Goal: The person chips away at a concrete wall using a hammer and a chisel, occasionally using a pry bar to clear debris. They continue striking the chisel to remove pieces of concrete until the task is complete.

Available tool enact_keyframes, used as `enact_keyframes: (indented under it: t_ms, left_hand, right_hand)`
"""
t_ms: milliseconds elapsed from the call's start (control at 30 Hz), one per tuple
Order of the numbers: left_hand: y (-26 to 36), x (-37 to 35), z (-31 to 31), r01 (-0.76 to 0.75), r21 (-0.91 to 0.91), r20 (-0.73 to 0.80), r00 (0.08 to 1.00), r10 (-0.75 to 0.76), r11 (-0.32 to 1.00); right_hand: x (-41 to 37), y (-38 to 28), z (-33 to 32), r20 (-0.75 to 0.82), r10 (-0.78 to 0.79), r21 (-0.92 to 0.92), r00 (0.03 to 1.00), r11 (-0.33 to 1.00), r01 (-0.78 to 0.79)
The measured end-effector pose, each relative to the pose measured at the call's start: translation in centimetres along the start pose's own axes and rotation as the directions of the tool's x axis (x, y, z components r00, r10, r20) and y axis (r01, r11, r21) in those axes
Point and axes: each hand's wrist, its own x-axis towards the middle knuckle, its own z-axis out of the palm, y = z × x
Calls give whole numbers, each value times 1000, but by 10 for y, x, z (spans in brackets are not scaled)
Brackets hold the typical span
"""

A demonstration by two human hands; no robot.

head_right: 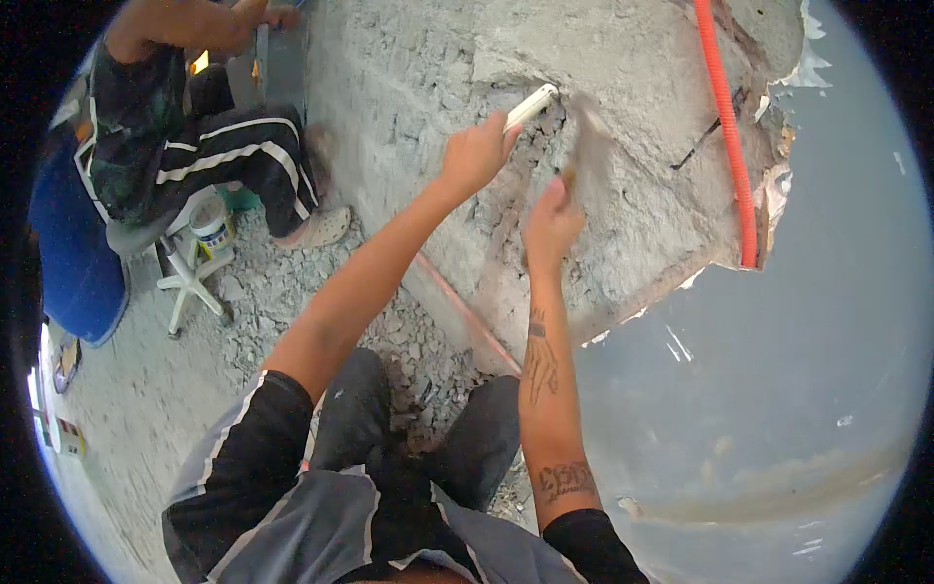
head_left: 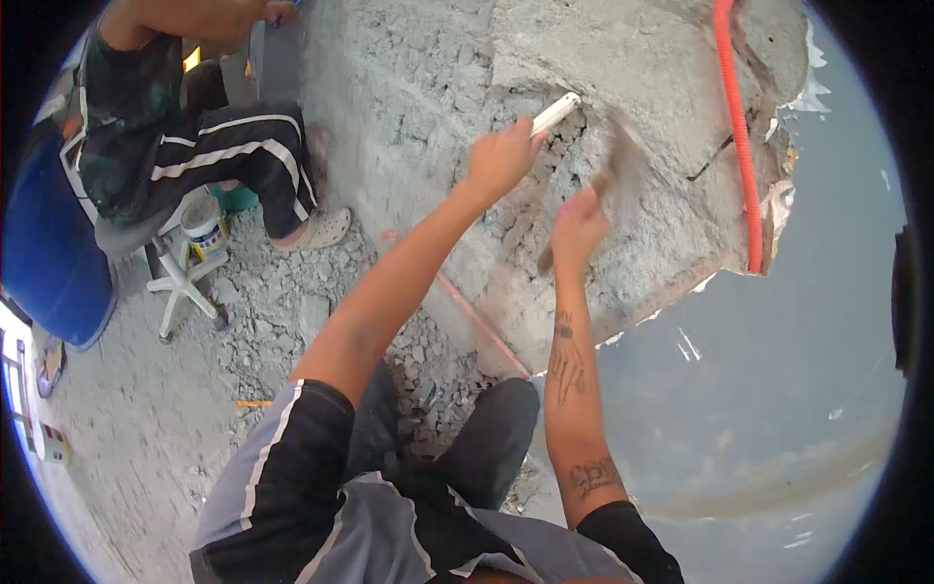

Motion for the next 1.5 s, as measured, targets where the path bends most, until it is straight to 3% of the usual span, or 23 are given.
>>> enact_keyframes:
  t_ms: [133,200,267,333,400,433,500,533,600,667,800,933,1000,1033,1100,1133,1200,1233,1300,1333,1367,1400,1500]
  left_hand:
    - [13,4,-9,54,21,9,999,-54,998]
    - [21,-1,-16,60,16,3,998,-60,998]
    - [30,-16,-24,129,105,127,982,-142,986]
    - [23,-29,-20,147,98,131,979,-159,984]
    - [19,-32,-23,153,84,115,980,-163,985]
    - [18,-35,-28,142,98,121,981,-154,985]
    - [13,-33,-33,135,109,113,983,-147,985]
    - [10,-32,-32,80,97,96,991,-89,992]
    - [6,-31,-27,21,91,88,996,-29,996]
    - [2,-18,-16,-59,51,43,997,57,997]
    - [-2,-5,-4,1,29,156,988,-6,1000]
    - [-12,-5,11,-75,57,56,996,72,996]
    - [-15,-7,11,-107,82,13,994,107,991]
    - [-16,-5,9,-108,87,42,994,105,990]
    - [-14,-10,6,-112,86,76,992,106,990]
    - [-14,-7,4,-97,70,97,991,90,993]
    - [-14,-3,2,-80,58,114,991,73,995]
    - [-14,-3,2,-72,60,121,991,65,996]
    - [-14,-3,1,-65,62,137,989,56,996]
    - [-14,-1,1,-58,54,127,991,51,997]
    - [-12,-5,2,-51,41,128,991,45,998]
    - [-9,-10,2,-50,34,146,988,45,998]
    - [-5,-1,-1,-30,75,179,984,16,997]
  right_hand:
    - [13,-33,-31,187,122,-200,975,976,-84]
    - [-6,-18,-46,127,207,244,970,942,-232]
    - [0,-5,-30,74,177,287,981,939,-191]
    - [-1,-5,-26,24,150,326,988,934,-150]
    - [5,-9,-26,254,237,70,938,962,-262]
    - [-1,-13,-26,252,228,74,940,965,-253]
    - [-25,-21,-27,309,371,389,876,791,-472]
    - [-29,-20,-24,313,361,390,879,795,-465]
    - [-40,-19,-21,236,357,594,904,683,-425]
    - [-40,-20,-25,234,326,591,916,700,-400]
    - [-35,-27,-27,167,202,608,965,750,-262]
    - [-35,-6,-5,41,38,602,998,796,-55]
    - [-29,39,30,29,-109,125,994,987,104]
    - [-21,36,32,33,-108,120,994,987,103]
    - [-9,27,28,250,282,32,926,954,-299]
    - [-8,12,18,247,272,38,930,956,-290]
    - [-18,-15,-7,197,259,409,946,855,-319]
    - [-20,-6,1,197,257,409,946,856,-318]
    - [-26,19,22,-69,-88,801,994,589,108]
    - [-15,22,28,-64,-84,800,994,591,101]
    - [-3,26,29,201,99,531,974,825,-194]
    - [-1,28,24,367,352,140,861,894,-426]
    - [1,-21,-14,327,475,252,817,790,-559]
